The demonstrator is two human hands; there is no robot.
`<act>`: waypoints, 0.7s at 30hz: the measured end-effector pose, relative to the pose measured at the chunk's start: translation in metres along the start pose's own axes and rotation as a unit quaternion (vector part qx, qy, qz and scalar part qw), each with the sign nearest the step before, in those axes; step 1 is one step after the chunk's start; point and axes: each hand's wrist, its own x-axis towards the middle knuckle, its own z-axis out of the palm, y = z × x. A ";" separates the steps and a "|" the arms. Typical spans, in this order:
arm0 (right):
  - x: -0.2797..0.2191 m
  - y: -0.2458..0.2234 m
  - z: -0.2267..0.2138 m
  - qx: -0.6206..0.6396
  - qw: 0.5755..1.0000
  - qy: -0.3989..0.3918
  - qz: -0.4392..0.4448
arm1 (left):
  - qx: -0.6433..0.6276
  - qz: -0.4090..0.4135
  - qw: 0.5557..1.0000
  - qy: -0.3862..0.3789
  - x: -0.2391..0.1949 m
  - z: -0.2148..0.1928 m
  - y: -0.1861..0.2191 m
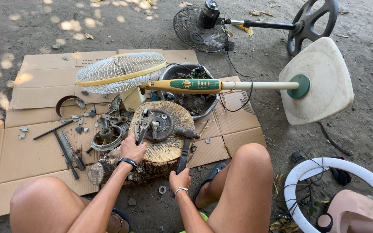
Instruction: Disassembling a fan motor assembly using a hammer and wrench on a wooden block.
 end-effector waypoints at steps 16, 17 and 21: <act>-0.005 -0.003 -0.004 -0.003 1.000 -0.003 0.009 | 0.006 0.009 1.000 0.008 -0.003 0.014 0.002; -0.005 -0.003 -0.003 -0.008 1.000 0.001 0.004 | 0.009 0.013 1.000 0.012 -0.002 0.015 0.000; -0.026 -0.017 -0.021 0.078 0.997 -0.001 -0.009 | 0.019 0.030 0.999 0.024 -0.008 0.011 0.005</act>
